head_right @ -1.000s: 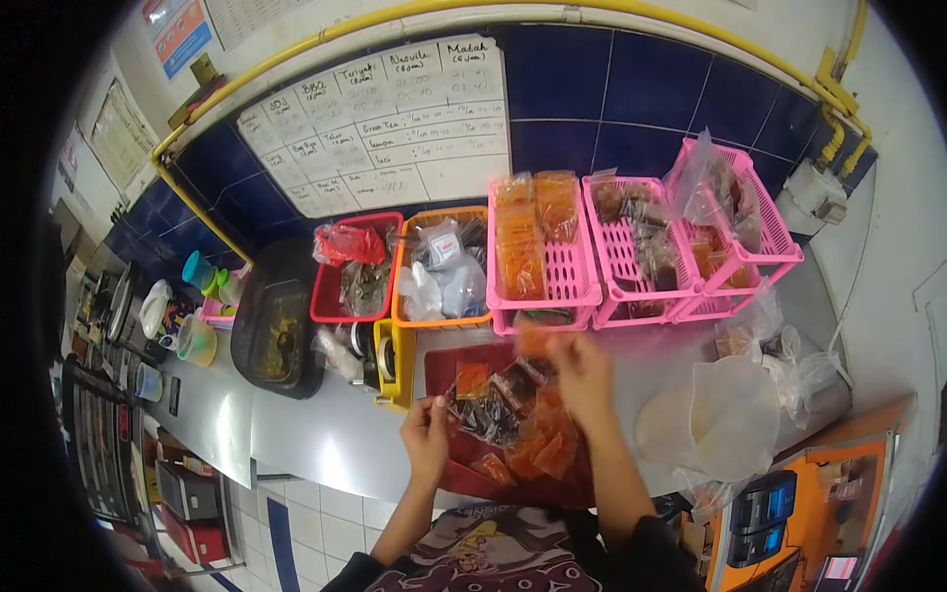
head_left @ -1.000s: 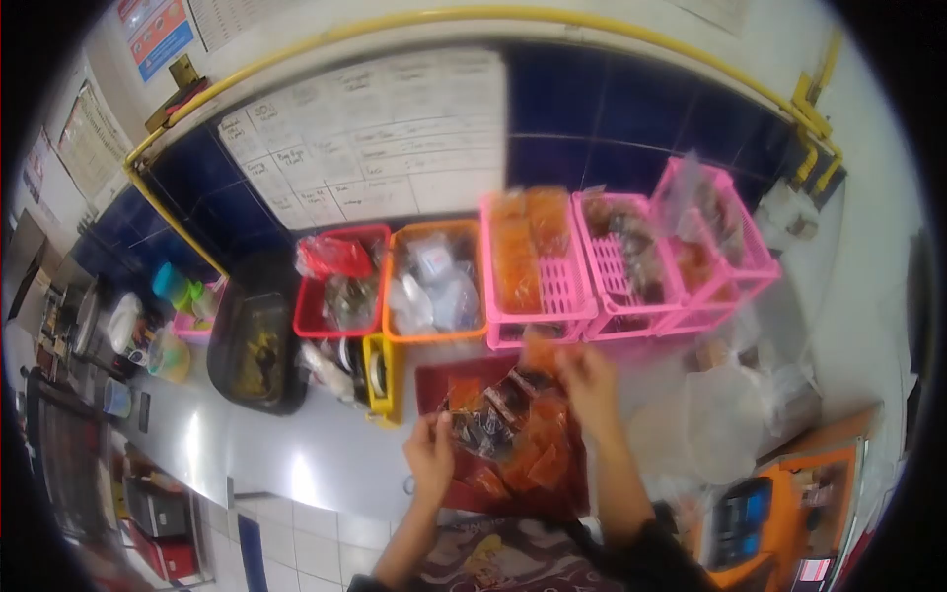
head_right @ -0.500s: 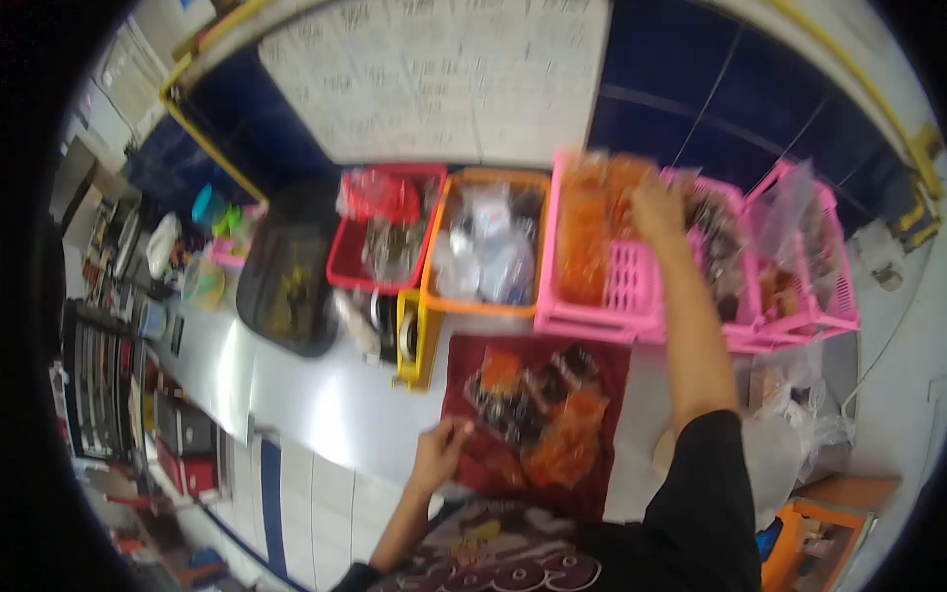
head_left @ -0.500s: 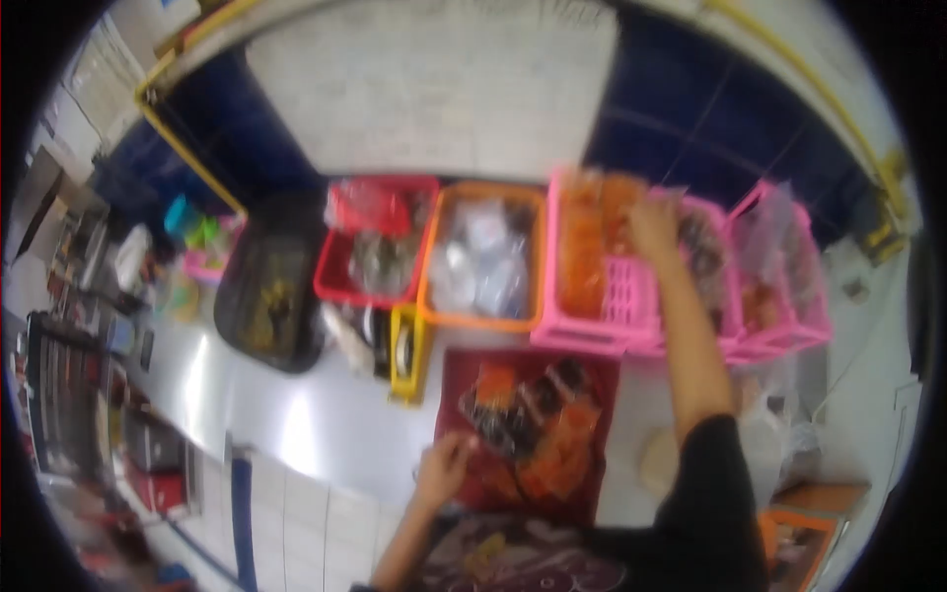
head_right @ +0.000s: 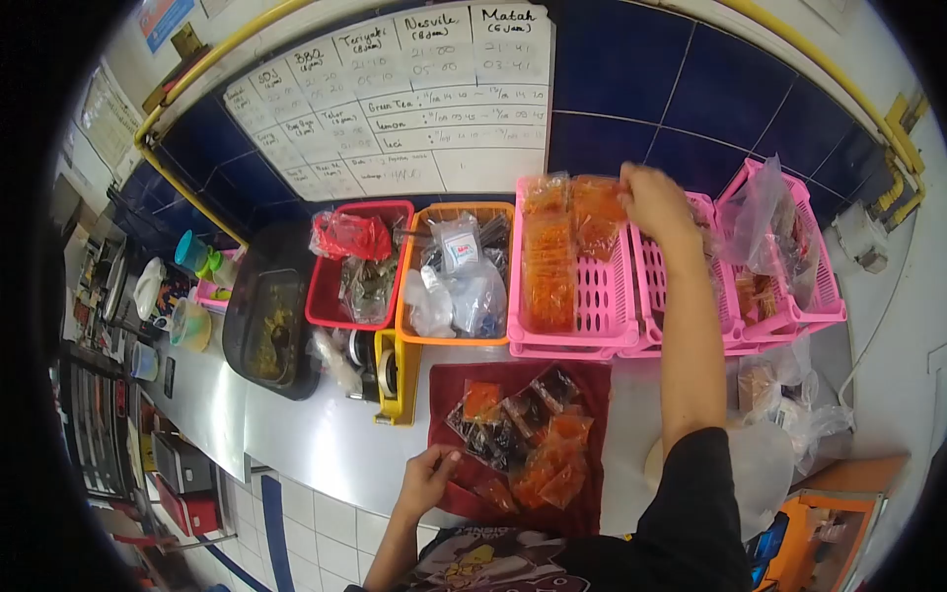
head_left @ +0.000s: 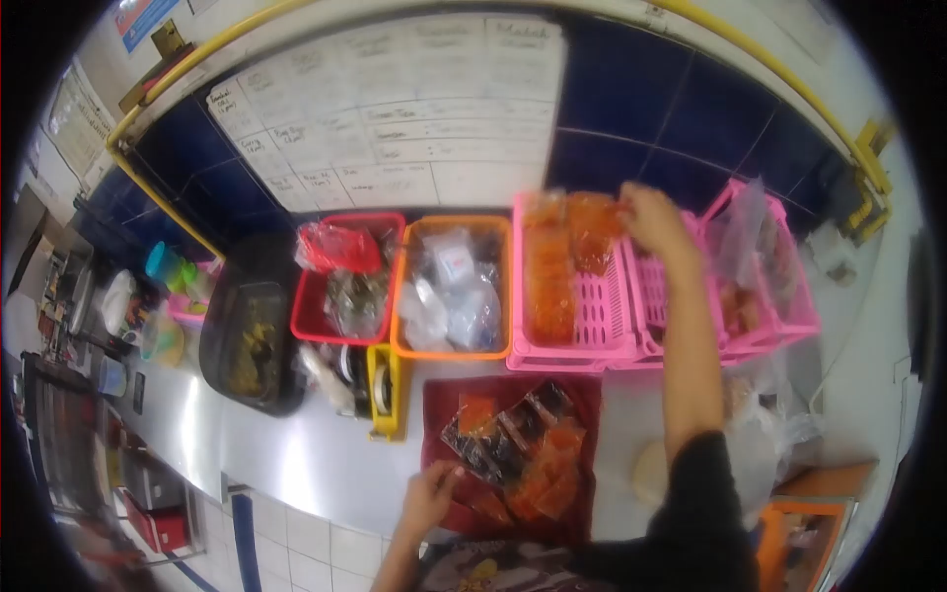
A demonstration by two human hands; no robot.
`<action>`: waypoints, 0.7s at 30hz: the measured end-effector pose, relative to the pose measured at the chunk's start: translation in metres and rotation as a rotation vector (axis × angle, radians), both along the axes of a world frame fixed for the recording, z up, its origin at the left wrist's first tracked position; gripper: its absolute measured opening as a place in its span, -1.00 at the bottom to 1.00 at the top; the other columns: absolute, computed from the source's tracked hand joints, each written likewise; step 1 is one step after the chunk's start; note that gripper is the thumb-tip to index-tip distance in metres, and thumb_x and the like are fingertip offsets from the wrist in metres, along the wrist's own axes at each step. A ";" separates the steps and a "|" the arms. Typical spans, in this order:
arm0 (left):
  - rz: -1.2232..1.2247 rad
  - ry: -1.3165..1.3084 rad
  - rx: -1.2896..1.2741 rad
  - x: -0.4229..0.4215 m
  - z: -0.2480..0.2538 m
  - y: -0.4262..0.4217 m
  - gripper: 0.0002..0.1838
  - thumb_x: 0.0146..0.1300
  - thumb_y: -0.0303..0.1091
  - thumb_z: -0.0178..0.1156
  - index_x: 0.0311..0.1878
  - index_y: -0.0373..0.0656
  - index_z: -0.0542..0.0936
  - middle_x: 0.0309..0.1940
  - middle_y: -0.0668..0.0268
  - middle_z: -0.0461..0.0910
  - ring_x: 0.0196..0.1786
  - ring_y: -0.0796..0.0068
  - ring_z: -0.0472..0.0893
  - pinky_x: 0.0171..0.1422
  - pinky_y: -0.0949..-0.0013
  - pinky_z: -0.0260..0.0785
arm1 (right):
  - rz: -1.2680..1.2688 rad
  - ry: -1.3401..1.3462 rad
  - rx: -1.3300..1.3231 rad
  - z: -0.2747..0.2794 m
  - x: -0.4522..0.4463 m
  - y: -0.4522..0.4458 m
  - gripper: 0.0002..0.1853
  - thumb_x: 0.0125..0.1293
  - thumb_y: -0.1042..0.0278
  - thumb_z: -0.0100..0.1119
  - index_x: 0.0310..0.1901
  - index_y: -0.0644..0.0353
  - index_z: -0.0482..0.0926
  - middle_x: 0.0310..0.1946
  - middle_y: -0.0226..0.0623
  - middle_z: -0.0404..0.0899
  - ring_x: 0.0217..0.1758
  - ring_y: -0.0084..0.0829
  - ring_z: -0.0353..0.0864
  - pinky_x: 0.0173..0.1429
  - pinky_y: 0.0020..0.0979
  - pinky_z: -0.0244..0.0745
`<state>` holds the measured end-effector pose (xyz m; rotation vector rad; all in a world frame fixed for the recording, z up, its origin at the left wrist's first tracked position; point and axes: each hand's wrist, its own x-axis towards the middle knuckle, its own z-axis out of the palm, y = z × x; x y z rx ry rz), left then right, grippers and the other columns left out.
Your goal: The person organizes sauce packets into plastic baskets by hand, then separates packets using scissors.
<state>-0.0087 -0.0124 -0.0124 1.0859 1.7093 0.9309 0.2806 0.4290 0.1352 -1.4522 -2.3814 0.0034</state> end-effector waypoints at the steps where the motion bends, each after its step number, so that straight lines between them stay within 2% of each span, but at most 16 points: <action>1: -0.021 0.003 -0.043 0.001 0.002 0.004 -0.76 0.48 -0.27 0.22 -0.11 -0.30 0.65 -0.45 0.31 0.65 -0.37 0.64 0.57 -0.26 0.45 0.44 | 0.016 0.013 0.110 0.011 -0.002 0.009 -0.84 0.20 0.38 0.28 -0.21 0.17 0.56 -0.22 -0.09 0.64 -0.04 0.01 0.63 0.03 -0.05 0.52; 2: -0.044 0.007 -0.087 0.002 0.005 0.008 -0.76 0.48 -0.27 0.22 -0.10 -0.30 0.66 -0.44 0.31 0.65 -0.36 0.64 0.57 -0.25 0.44 0.45 | 0.036 0.038 0.120 0.018 -0.009 0.018 -0.87 0.23 0.42 0.17 -0.22 0.22 0.48 -0.19 -0.05 0.64 -0.05 0.05 0.64 0.00 0.01 0.52; 3: -0.051 0.017 -0.085 0.005 0.010 0.014 -0.76 0.48 -0.27 0.22 -0.10 -0.30 0.66 -0.44 0.31 0.65 -0.36 0.64 0.57 -0.25 0.44 0.45 | 0.028 0.047 0.123 0.014 -0.011 0.029 -0.87 0.23 0.42 0.17 -0.22 0.22 0.48 -0.19 -0.05 0.64 -0.05 0.05 0.64 0.00 0.01 0.52; 5: -0.096 0.079 -0.002 0.011 0.022 0.028 -0.75 0.48 -0.26 0.22 -0.07 -0.30 0.67 -0.42 0.31 0.66 -0.36 0.63 0.55 -0.23 0.44 0.45 | 0.120 -0.106 0.173 -0.006 -0.018 0.054 -0.87 0.28 0.45 0.09 -0.16 0.20 0.45 -0.19 0.01 0.63 -0.04 0.09 0.64 -0.03 0.04 0.51; 7: -0.116 0.111 -0.043 0.012 0.024 0.037 -0.74 0.49 -0.25 0.20 -0.04 -0.28 0.68 -0.39 0.30 0.69 -0.35 0.62 0.56 -0.21 0.43 0.45 | 0.137 -0.126 0.151 -0.025 -0.021 0.060 -0.86 0.34 0.43 0.04 -0.10 0.21 0.43 -0.20 0.06 0.65 -0.02 0.11 0.65 -0.04 0.06 0.51; 9: -0.063 0.028 -0.055 0.015 0.019 0.037 -0.73 0.47 -0.19 0.19 -0.05 -0.22 0.66 -0.32 0.06 0.69 -0.26 0.18 0.70 -0.13 0.25 0.50 | 0.107 -0.019 -0.117 -0.036 -0.025 0.061 -0.85 0.38 0.43 0.02 -0.07 0.26 0.42 -0.21 0.05 0.69 -0.03 0.12 0.67 -0.01 0.04 0.54; 10: -0.054 0.030 -0.057 0.015 0.017 0.038 -0.73 0.47 -0.19 0.19 -0.05 -0.22 0.66 -0.32 0.06 0.69 -0.26 0.18 0.70 -0.13 0.25 0.50 | 0.093 0.102 -0.179 -0.046 -0.023 0.068 -0.76 0.36 0.36 0.14 -0.01 0.25 0.44 -0.19 0.03 0.73 -0.03 0.07 0.70 0.03 -0.02 0.56; 11: -0.075 0.038 -0.083 0.015 0.016 0.038 -0.73 0.47 -0.19 0.19 -0.04 -0.21 0.67 -0.32 0.06 0.69 -0.25 0.16 0.71 -0.12 0.25 0.51 | 0.101 0.103 -0.184 -0.052 -0.020 0.076 -0.76 0.36 0.36 0.14 -0.01 0.25 0.44 -0.19 0.03 0.73 -0.03 0.07 0.70 0.03 -0.02 0.56; 13: -0.094 0.049 -0.119 0.015 0.013 0.035 -0.73 0.47 -0.20 0.19 -0.03 -0.21 0.68 -0.32 0.06 0.69 -0.24 0.15 0.72 -0.11 0.24 0.52 | 0.209 0.325 -0.292 -0.061 -0.014 0.093 -0.66 0.31 0.26 0.30 0.07 0.18 0.57 -0.12 -0.01 0.75 -0.05 -0.04 0.73 0.06 -0.12 0.56; 14: -0.110 0.054 -0.112 0.014 0.007 0.032 -0.73 0.47 -0.19 0.18 -0.03 -0.21 0.68 -0.32 0.06 0.70 -0.25 0.14 0.72 -0.11 0.24 0.52 | 0.208 0.328 -0.298 -0.060 -0.014 0.102 -0.66 0.31 0.26 0.30 0.07 0.18 0.57 -0.12 -0.01 0.75 -0.05 -0.04 0.73 0.06 -0.12 0.56; 15: -0.128 0.058 -0.105 0.014 0.002 0.030 -0.73 0.47 -0.19 0.18 -0.03 -0.20 0.68 -0.32 0.06 0.70 -0.25 0.13 0.72 -0.12 0.23 0.52 | 0.262 0.189 -0.426 -0.053 -0.014 0.111 -0.63 0.27 0.23 0.35 0.08 0.14 0.63 -0.10 -0.05 0.75 -0.04 -0.14 0.74 0.07 -0.17 0.56; 16: -0.131 0.055 -0.108 0.014 -0.001 0.028 -0.73 0.47 -0.19 0.18 -0.03 -0.20 0.68 -0.32 0.06 0.70 -0.25 0.13 0.72 -0.12 0.23 0.52 | 0.315 0.047 -0.550 -0.048 -0.011 0.115 -0.61 0.24 0.19 0.40 0.09 0.09 0.69 -0.08 -0.08 0.76 -0.04 -0.23 0.74 0.09 -0.23 0.56; 18: -0.148 0.007 -0.157 0.014 -0.007 0.027 -0.74 0.52 -0.24 0.16 -0.03 -0.24 0.68 -0.48 0.35 0.61 -0.36 0.61 0.57 -0.24 0.42 0.46 | 0.276 -0.011 -0.643 -0.025 -0.018 0.097 -0.62 0.26 0.16 0.39 0.05 0.15 0.72 -0.08 -0.09 0.75 -0.02 -0.26 0.72 0.10 -0.26 0.56; 20: -0.156 -0.003 -0.142 0.015 -0.010 0.029 -0.75 0.52 -0.24 0.15 -0.02 -0.24 0.68 -0.49 0.35 0.60 -0.37 0.62 0.56 -0.25 0.42 0.46 | 0.244 -0.074 -0.729 -0.020 -0.020 0.089 -0.63 0.29 0.12 0.37 0.01 0.20 0.74 -0.08 -0.10 0.75 0.00 -0.29 0.70 0.12 -0.29 0.56; 21: -0.164 -0.007 -0.131 0.015 -0.010 0.029 -0.75 0.52 -0.24 0.15 -0.02 -0.23 0.67 -0.49 0.36 0.59 -0.37 0.62 0.56 -0.25 0.41 0.45 | 0.216 -0.073 -0.817 -0.024 -0.017 0.090 -0.63 0.30 0.12 0.38 0.06 0.12 0.73 -0.04 -0.18 0.75 0.01 -0.34 0.69 0.08 -0.29 0.59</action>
